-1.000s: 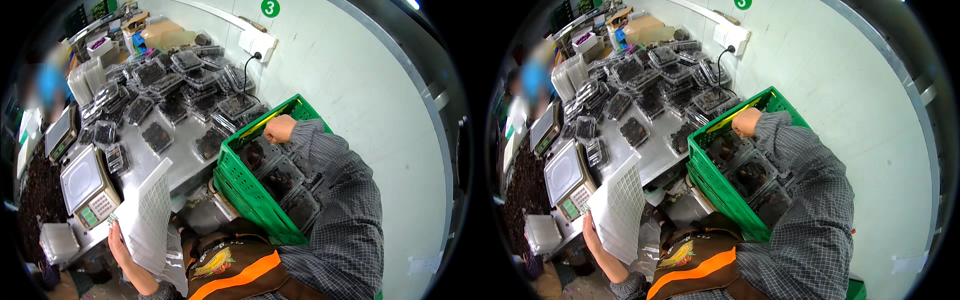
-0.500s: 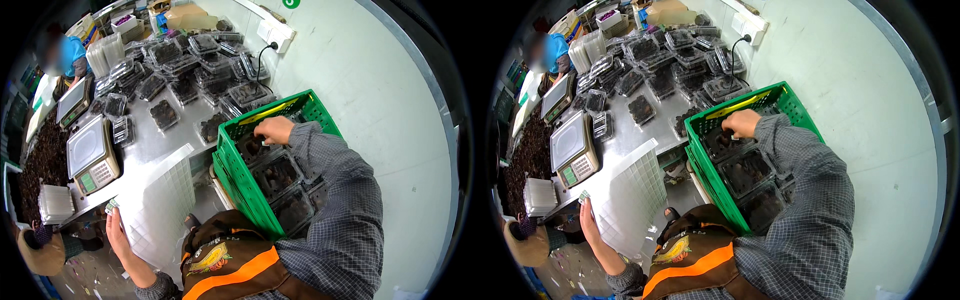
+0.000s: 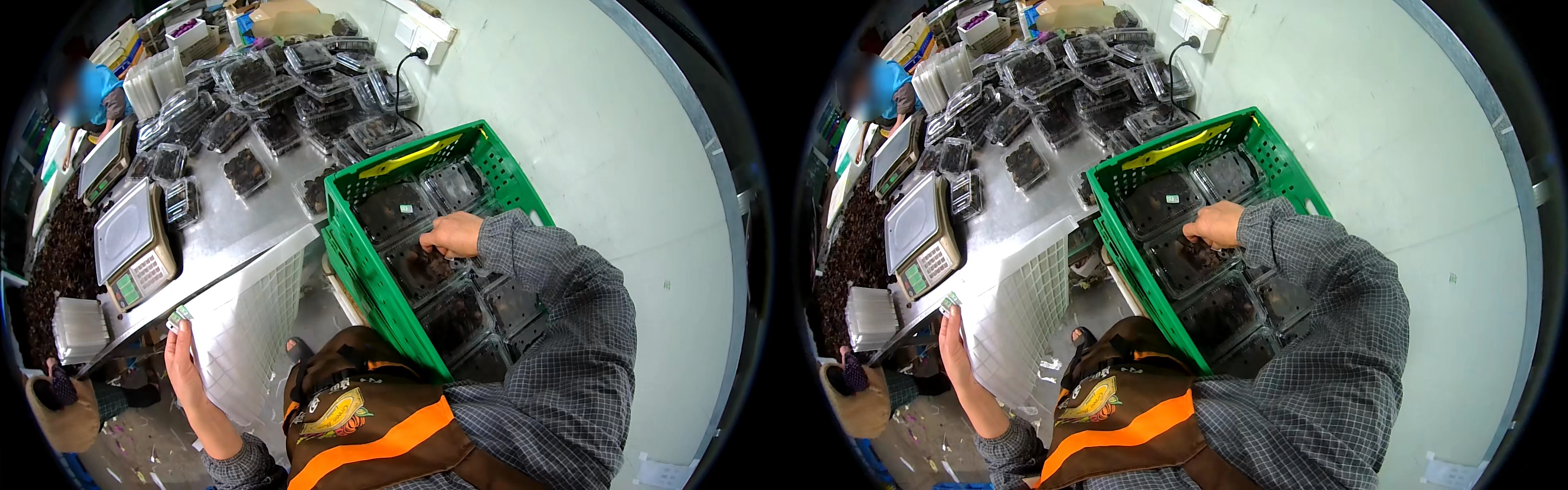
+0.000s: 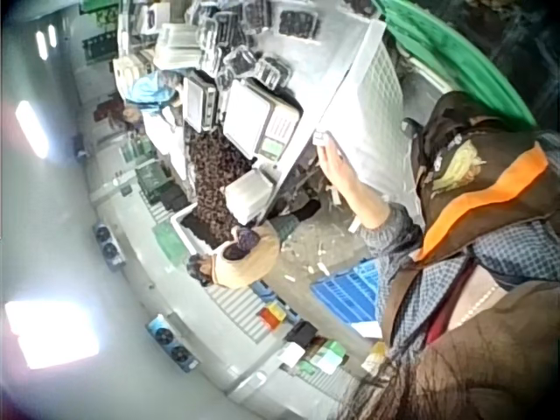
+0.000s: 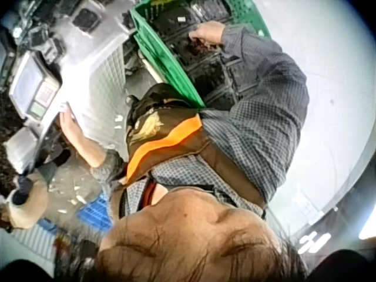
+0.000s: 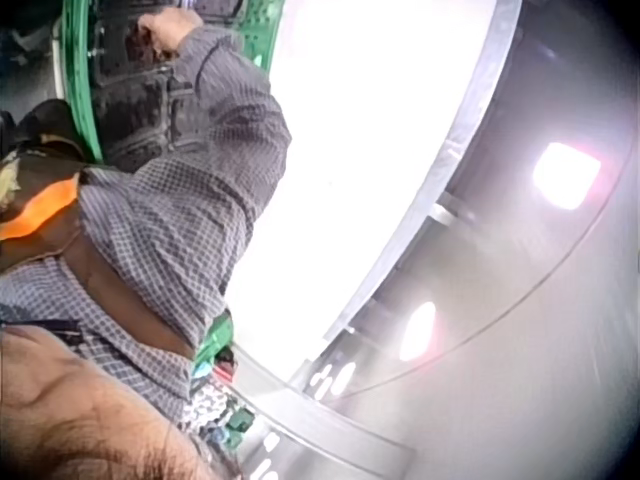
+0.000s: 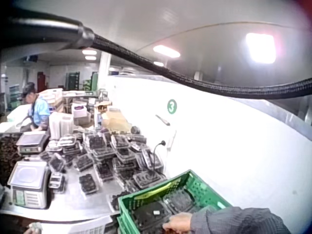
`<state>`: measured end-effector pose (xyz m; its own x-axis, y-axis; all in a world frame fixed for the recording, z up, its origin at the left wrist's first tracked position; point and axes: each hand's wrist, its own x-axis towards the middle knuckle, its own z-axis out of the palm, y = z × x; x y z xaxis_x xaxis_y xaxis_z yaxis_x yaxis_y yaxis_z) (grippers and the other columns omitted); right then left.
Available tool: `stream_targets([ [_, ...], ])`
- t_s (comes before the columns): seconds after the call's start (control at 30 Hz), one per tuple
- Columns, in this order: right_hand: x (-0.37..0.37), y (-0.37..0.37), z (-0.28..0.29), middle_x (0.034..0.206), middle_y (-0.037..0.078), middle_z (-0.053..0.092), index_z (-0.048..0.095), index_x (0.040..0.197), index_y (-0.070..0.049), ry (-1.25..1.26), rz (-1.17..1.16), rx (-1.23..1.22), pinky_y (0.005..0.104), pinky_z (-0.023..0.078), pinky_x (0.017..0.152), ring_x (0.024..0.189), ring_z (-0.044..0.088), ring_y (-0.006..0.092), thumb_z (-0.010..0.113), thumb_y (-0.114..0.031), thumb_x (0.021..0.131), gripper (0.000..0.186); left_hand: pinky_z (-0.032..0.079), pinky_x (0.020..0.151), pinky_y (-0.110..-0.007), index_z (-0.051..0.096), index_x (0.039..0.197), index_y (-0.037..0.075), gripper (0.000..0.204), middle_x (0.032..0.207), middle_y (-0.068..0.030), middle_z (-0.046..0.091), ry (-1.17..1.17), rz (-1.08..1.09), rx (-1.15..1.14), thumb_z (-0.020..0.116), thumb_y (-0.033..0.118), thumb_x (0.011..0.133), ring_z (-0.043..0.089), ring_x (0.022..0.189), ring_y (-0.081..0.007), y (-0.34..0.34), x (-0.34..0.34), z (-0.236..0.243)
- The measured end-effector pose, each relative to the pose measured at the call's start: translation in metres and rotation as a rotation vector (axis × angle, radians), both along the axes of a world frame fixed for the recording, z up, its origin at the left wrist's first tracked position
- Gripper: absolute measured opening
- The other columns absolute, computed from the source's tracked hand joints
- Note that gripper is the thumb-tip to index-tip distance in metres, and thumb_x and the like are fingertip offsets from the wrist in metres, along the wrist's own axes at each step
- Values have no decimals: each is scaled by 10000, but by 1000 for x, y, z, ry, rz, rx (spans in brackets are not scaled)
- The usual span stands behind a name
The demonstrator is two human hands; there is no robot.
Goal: The person transfers plastic containers of food into a green crate, peels labels from a sheet and attaches them to the container lids, and then moves the loaded crate onto a pallet.
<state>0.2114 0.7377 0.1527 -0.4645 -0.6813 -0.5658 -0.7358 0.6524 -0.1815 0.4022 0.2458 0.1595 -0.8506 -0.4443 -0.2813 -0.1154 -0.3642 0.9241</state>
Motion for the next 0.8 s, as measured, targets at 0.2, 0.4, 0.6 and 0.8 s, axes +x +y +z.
stream_targets([
  [0.2,4,13,19,1013,63,619,590,1035,-87,62,-293,-386,370,530,726,853,657,225,838,-159,674,444,416,785,-196,648,1070,8,185,964,17,656,71,-125,-134,623,156,962,553,852,-41,3,13,-7],
  [0.4,77,39,11,926,73,657,614,995,-26,-603,-356,-202,314,523,696,770,662,154,735,-51,732,291,362,680,-180,625,1003,-10,110,858,57,567,-35,-402,-457,610,85,951,464,767,-21,23,28,7],
  [0.6,109,32,-10,928,102,519,537,838,-43,-252,-238,-311,416,461,694,805,573,321,672,14,723,186,360,604,-198,622,1028,-44,141,776,47,528,-66,-618,-700,607,71,946,433,697,-32,48,20,10],
  [0.8,110,23,16,939,97,544,559,834,-55,201,-172,-301,423,480,705,826,604,325,765,-87,706,244,453,635,-256,666,1027,-41,173,763,-61,650,11,-669,-836,642,88,915,534,703,-89,73,12,24],
])
